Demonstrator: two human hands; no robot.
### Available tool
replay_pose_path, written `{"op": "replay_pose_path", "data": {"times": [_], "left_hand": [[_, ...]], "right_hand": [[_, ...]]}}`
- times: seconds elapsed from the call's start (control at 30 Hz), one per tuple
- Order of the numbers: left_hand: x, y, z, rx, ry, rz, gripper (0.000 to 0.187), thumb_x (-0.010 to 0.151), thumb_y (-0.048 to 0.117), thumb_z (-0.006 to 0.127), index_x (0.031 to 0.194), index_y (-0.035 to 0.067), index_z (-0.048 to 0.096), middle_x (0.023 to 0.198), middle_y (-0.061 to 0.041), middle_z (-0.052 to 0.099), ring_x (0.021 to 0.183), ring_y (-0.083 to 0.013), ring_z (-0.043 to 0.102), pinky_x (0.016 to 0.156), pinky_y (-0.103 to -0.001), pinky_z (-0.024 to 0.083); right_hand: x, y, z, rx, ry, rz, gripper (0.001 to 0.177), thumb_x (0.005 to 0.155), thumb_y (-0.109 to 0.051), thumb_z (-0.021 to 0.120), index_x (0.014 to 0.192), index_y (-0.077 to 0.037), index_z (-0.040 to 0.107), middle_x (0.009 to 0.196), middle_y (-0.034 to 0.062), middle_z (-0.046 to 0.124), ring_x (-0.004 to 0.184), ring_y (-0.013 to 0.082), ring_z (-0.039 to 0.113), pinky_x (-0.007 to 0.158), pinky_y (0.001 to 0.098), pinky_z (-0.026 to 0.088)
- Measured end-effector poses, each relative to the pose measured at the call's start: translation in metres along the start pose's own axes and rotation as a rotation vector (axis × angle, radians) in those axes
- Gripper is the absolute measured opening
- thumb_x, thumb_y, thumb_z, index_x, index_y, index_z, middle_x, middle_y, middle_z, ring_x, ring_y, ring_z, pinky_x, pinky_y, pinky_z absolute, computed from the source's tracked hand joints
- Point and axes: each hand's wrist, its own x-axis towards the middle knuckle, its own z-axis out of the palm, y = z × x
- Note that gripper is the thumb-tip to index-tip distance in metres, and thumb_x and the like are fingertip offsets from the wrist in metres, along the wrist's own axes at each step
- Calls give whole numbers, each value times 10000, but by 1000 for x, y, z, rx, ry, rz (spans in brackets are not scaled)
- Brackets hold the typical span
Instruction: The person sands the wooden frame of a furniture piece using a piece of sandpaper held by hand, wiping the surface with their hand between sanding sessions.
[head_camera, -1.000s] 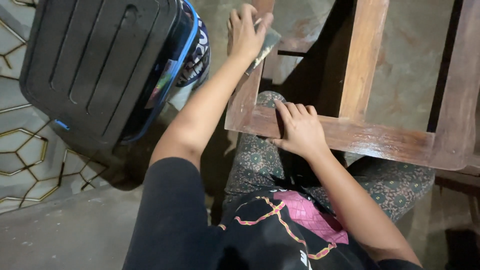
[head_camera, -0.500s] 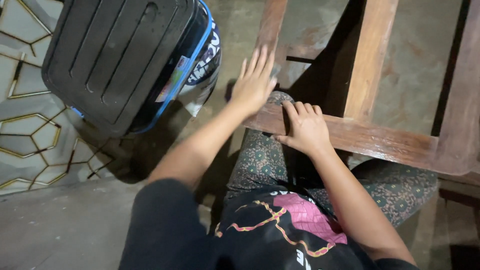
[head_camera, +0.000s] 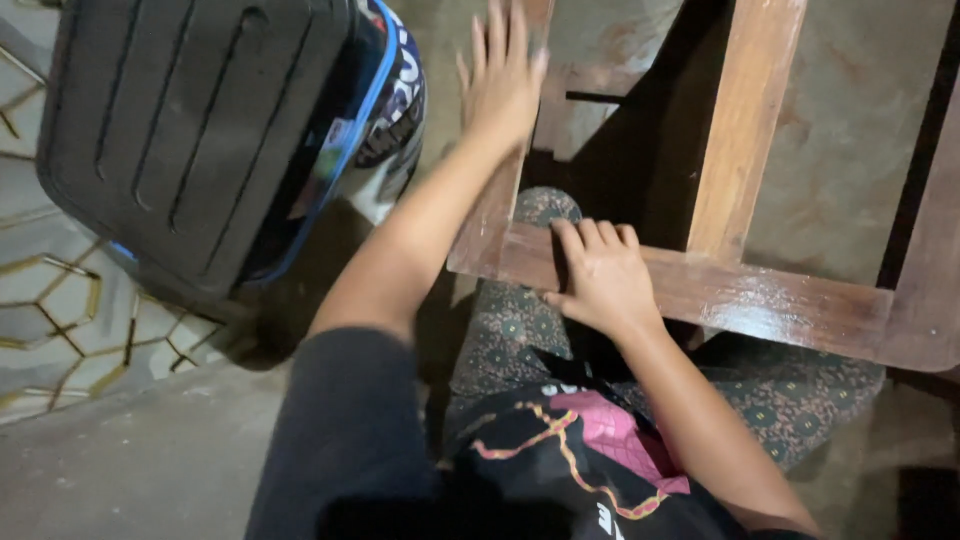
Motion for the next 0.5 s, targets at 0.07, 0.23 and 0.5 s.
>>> {"op": "replay_pose_path", "data": {"times": [0.07, 0.23, 0.5], "left_hand": [[36, -2, 13, -66, 26, -58, 666, 1177, 538, 285, 1709, 181, 104, 1784, -130, 74, 1635, -422, 47, 1279, -671, 155], [-22, 9, 2, 153, -21, 46, 800, 1218, 632, 286, 1716, 99, -42, 1787, -114, -68, 1655, -363, -38, 1348, -584, 89], [-193, -3, -2, 191, -98, 232, 941, 1063, 711, 291, 1707, 67, 55, 1788, -150, 40, 1648, -388, 41, 1292, -625, 76]], "right_hand": [[-2, -1, -1, -2, -10, -9, 999, 600, -626, 891, 1386, -106, 560, 1105, 120, 657, 1009, 343, 635, 898, 465, 445], [-9, 3, 10, 8, 22, -15, 992, 660, -685, 851, 1411, -107, 559, 1132, 115, 658, 1043, 340, 634, 927, 467, 436], [-10, -2, 5, -9, 27, 14, 1011, 621, -653, 845, 1415, -104, 546, 1168, 121, 646, 1028, 342, 617, 919, 464, 429]]}}
